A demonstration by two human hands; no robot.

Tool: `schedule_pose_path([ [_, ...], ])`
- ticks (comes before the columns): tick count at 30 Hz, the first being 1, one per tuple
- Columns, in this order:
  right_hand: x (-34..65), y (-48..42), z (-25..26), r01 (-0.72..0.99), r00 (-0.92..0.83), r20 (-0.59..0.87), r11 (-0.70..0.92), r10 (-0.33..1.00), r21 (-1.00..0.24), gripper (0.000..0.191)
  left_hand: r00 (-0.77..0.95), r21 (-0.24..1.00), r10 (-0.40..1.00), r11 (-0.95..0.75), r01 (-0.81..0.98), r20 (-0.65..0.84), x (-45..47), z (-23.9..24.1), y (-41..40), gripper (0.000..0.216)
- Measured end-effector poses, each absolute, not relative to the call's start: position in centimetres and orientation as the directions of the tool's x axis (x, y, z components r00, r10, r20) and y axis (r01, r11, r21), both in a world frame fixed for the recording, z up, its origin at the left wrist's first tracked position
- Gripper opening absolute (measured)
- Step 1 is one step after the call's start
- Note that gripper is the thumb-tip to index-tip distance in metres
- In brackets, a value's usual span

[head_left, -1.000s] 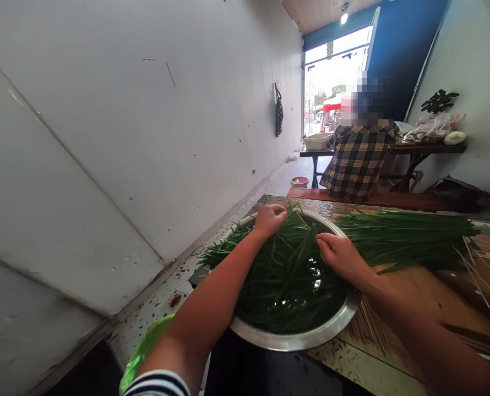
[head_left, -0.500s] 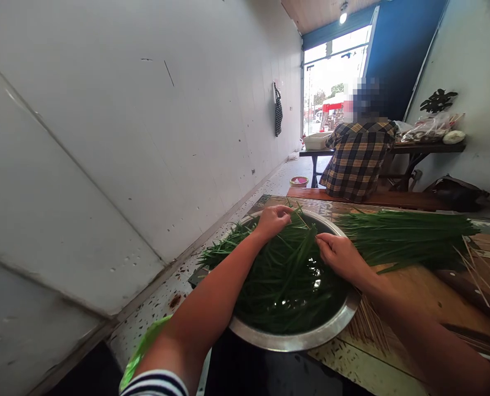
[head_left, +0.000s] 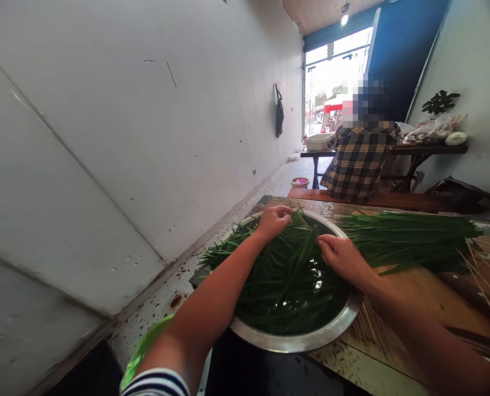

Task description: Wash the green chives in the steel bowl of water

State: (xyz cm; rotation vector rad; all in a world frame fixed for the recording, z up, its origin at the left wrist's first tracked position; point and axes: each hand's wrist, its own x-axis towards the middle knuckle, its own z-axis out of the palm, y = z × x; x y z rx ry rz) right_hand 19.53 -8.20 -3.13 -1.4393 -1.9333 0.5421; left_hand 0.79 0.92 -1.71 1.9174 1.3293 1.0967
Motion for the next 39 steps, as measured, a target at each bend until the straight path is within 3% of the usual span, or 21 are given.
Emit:
schedule_pose_path([
  [33, 19.63, -8.09, -3.16, 0.660, -0.188, 0.276, 0.329, 0.943, -0.676, 0.030, 0.221, 0.812, 0.935, -0.352, 0.465, 0.278, 0.78, -1.73, 0.77, 0.032],
  [39, 19.59, -8.06, -3.10, 0.661, -0.183, 0.265, 0.318, 0.947, -0.680, 0.029, 0.216, 0.817, 0.952, -0.299, 0.493, 0.217, 0.95, -1.33, 0.47, 0.037],
])
